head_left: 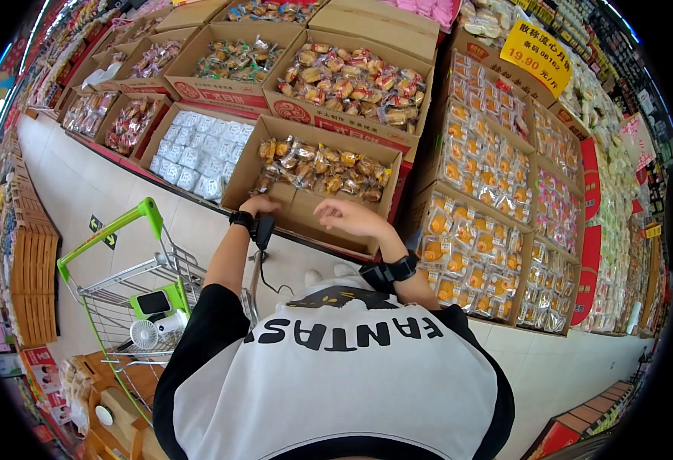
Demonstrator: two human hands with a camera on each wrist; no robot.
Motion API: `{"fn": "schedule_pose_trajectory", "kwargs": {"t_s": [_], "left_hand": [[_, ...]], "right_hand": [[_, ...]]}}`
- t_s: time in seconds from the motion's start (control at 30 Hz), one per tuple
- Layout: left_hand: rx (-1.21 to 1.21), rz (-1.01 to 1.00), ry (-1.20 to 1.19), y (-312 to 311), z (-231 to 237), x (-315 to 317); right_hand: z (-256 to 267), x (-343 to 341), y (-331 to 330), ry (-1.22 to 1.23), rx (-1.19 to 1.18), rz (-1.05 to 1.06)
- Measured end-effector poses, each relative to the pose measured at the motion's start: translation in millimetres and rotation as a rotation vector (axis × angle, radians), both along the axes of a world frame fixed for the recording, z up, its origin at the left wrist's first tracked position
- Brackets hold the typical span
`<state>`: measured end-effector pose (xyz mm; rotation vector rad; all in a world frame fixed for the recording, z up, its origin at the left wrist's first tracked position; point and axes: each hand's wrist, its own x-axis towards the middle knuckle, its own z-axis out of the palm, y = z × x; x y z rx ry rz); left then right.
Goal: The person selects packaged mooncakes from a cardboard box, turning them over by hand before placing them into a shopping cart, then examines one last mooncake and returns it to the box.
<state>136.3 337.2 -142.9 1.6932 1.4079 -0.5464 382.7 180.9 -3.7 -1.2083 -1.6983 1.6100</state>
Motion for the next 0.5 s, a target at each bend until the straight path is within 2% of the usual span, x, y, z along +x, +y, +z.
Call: {"fn": "schedule_pose_trajectory", "kwargs": {"t_s": [0.3, 0.37, 0.5], "left_hand": [[-0.041, 0.102, -0.050, 5.1, -11.6, -4.2], [0.078, 0.009, -0.037, 0.4, -6.3, -3.1], [0.135, -0.051, -0.052, -3.8, 6.7, 1.7]], "right_hand": [[0.8, -1.2, -0.1, -0.030, 0.005, 0.001], [0.6, -1.7, -0.2, -0.031, 0.014, 0.000], [-5.2, -5.0, 1.1, -0.025, 0.044, -0.007]]}}
